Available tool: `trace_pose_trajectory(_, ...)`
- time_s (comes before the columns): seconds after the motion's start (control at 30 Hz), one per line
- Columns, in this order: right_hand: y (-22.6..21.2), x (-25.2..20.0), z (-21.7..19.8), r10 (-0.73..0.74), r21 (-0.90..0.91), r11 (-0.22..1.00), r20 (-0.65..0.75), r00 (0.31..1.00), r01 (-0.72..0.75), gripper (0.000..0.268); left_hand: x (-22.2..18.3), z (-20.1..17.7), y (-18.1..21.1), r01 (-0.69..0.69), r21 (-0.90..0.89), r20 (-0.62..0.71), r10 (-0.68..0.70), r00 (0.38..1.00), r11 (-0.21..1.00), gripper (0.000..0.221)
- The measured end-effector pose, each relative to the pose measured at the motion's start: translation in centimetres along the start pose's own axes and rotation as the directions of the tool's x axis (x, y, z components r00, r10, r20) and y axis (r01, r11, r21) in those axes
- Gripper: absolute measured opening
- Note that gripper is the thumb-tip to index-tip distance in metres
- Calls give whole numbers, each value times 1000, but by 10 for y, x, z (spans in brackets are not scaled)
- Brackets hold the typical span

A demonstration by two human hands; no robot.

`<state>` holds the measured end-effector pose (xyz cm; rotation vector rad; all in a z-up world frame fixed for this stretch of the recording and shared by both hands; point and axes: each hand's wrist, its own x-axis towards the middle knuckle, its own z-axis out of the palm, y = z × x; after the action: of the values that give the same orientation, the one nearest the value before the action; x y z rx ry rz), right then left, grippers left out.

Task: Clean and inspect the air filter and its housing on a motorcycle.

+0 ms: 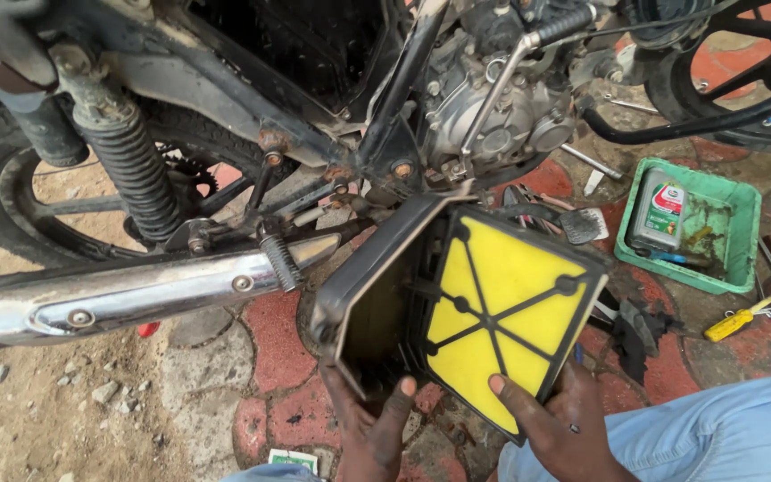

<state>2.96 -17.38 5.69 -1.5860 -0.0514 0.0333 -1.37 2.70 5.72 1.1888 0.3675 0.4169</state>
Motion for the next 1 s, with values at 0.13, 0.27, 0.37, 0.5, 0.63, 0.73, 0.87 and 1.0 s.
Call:
trace_pose_trajectory(0.13,-8,5,-7,18,14,1000,117,993,-20,38,1,-11,-15,154,-50,23,-153,988,987,106)
trace_pose_trajectory(0.27,-19,11,-15,23,-153,988,208,978,9,43,6,-23,-32,117,-157,193,-85,977,981,94)
trace_pose_trajectory(0.37,-24,16,-25,-8,-158,986,227,974,45,46,7,-26,-24,204,-349,331,-83,940,915,99)
trace_pose_trajectory(0.5,-29,32,-51,109,-302,953,300,948,-14,46,3,-42,-19,456,-553,506,-154,849,697,107)
trace_pose_trajectory(0.63,-43,45,-53,72,-555,781,533,843,285,55,8,-55,-16,528,-633,550,-151,821,566,113)
trace_pose_trajectory(0.73,-44,53,-47,-180,-459,616,709,682,640,71,19,-46,-7,308,-163,544,-175,821,937,112)
trace_pose_trajectory(0.87,-18,71,-42,-67,-401,738,757,650,543,79,20,-29,10,258,361,213,-348,913,896,108)
trace_pose_trajectory(1.0,-8,75,-31,-215,-213,746,820,531,631,77,25,-36,-6,45,451,203,-151,968,891,102)
